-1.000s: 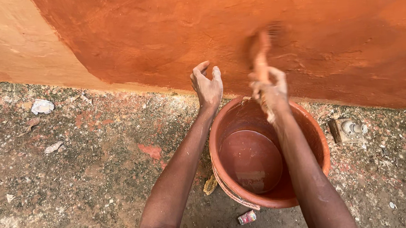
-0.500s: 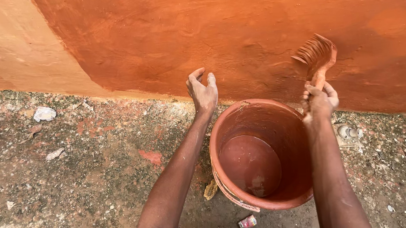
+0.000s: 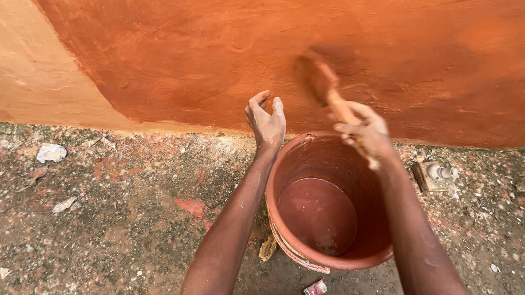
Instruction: The person paints a wall with reddish-brown paint using a wide brush. They repeatedly dip the brush into a bucket of paint and apply it in broad strokes, covering a large section of the wall.
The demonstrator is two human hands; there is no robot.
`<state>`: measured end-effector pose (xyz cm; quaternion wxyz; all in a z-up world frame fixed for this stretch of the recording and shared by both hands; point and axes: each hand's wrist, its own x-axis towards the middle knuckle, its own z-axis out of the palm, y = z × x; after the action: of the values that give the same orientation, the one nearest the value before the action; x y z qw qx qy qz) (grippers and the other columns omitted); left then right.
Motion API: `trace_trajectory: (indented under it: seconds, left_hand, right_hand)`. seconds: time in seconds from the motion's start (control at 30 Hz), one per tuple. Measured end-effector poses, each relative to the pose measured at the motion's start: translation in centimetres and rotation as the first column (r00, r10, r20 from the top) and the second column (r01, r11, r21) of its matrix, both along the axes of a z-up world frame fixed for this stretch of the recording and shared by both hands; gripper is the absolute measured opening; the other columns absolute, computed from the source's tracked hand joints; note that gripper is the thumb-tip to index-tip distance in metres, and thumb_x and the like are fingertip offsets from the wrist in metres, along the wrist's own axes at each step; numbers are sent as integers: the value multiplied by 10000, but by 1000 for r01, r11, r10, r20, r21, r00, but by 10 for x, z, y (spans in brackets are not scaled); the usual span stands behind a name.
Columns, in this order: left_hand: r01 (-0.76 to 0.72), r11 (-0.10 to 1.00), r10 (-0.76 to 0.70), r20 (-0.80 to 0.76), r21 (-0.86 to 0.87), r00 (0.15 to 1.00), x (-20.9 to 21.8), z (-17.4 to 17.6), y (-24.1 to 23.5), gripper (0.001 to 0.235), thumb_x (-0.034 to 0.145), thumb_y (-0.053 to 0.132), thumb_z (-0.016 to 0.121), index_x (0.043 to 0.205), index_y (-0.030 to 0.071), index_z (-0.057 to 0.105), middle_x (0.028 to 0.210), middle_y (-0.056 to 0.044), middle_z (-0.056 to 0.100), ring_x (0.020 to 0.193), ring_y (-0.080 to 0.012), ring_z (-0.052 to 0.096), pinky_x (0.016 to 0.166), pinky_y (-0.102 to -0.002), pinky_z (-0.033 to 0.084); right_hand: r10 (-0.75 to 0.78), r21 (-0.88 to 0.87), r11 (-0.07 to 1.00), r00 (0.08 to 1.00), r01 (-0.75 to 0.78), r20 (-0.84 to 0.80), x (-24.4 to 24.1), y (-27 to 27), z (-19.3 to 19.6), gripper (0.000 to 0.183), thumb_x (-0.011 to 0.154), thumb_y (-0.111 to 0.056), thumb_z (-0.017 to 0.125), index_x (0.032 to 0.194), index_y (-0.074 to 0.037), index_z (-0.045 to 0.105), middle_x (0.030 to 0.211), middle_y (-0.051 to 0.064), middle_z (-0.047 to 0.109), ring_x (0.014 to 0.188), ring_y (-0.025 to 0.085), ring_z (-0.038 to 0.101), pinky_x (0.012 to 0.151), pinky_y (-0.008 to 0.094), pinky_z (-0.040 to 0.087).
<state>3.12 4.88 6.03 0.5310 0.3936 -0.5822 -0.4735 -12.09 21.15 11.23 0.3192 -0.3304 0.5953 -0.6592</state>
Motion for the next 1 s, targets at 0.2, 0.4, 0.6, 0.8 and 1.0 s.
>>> trace_trajectory:
  seconds: [0.2,0.4,0.6,0.8,1.0]
  left_hand:
    - [-20,999,20,9,-31,1000,5,-4,-3,432,956,249,632,1316,40,519,1350,-164,471,1298,-299,451,1120,-473,353]
    - [-50,998,50,3,-34,999,23,0,-8,423,954,237,620,1311,37,512,1347,-176,469,1279,-298,463,1112,-468,366]
    - [-43,997,45,38,-57,998,19,2,-3,430,955,237,625,1314,31,507,1348,-183,472,1297,-312,447,1119,-479,353]
    - [-104,994,108,-198,29,974,-3,0,-1,478,1049,341,506,1359,-11,410,1348,-197,461,1216,-270,550,1034,-449,488]
    - [-144,986,114,-298,-84,948,-2,-24,-26,528,1063,407,503,1331,-41,424,1292,-198,514,1159,-264,593,1007,-429,502]
  right_hand:
    - [-533,-60,814,783,578,320,-57,36,-6,381,897,21,732,1252,-71,628,898,116,713,526,72,588,388,177,474]
    - [-520,-140,810,808,569,275,-45,5,-32,388,916,31,668,1282,-18,547,972,147,745,533,87,599,373,196,466]
    - [80,56,995,996,-77,-44,12,-23,-17,606,838,22,706,1408,-119,555,1024,119,756,583,52,598,435,184,474]
    - [99,158,986,958,-57,-271,22,9,11,533,825,2,778,1326,-21,595,954,134,713,629,96,637,481,228,496]
    - [38,230,970,883,81,-469,-12,98,58,438,788,-33,792,1220,-47,716,1053,47,764,818,150,730,732,293,620]
